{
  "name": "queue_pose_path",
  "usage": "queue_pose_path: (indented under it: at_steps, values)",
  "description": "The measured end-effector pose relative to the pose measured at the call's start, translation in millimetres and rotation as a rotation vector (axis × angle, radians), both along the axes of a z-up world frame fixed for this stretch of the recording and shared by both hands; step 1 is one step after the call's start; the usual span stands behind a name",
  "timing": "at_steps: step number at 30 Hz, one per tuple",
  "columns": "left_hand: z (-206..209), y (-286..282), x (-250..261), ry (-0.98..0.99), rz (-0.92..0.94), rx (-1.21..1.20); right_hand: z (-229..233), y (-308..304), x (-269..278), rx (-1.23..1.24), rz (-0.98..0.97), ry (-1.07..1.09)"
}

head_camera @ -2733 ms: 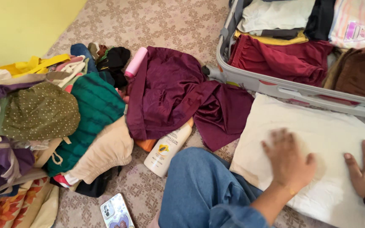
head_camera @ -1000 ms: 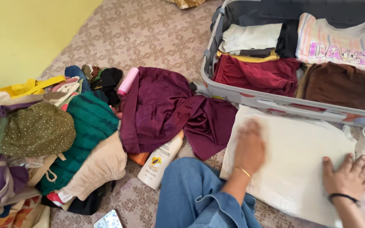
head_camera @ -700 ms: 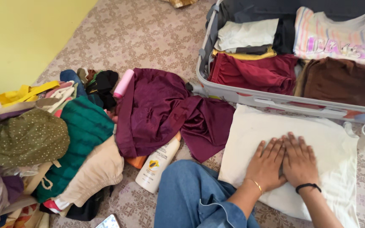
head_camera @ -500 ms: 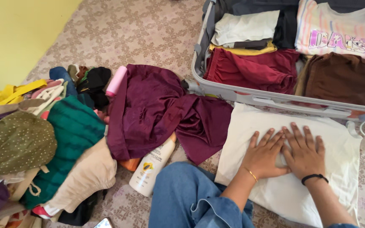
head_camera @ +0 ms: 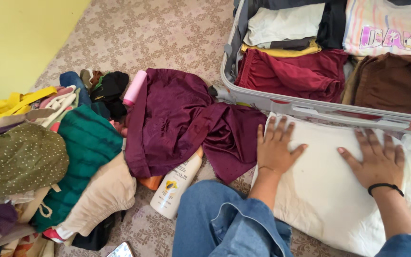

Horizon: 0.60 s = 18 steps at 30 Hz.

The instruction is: The person picks up, turns over, and smooths out various items of clothing before placing them into a suitcase on a bed.

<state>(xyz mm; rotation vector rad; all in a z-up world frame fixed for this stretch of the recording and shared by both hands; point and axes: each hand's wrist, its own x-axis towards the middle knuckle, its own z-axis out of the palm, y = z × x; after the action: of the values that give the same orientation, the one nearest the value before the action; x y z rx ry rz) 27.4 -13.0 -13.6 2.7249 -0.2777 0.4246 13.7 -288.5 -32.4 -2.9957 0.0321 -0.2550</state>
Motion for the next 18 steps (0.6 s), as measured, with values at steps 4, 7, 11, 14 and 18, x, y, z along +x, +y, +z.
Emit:
queue_pose_path:
  at_steps: [4,7,11,14,18]
  values:
    - [8.9,21.5,-9.2,-0.01,0.078,0.059,-22.0,-40.6,-21.3,0.013,-0.155,-0.017]
    - [19.3,25.5,-26.8,0.025,0.131,0.055,-41.3,-72.4,-54.3,-0.001,-0.255,-0.007]
    - [36.3,15.5,-61.6,0.033,0.212,0.232,-57.2,-86.6,-79.2,-0.081,-0.35,-0.022]
    - [40.2,1.7,-87.5,0.077,-0.085,0.265,-54.8,-62.8,-94.5,-0.377,-0.448,0.036]
    - [24.0,-28.7,-124.8,0.058,-0.532,0.026,-50.5,7.5,-100.5,-0.33,-0.207,0.048]
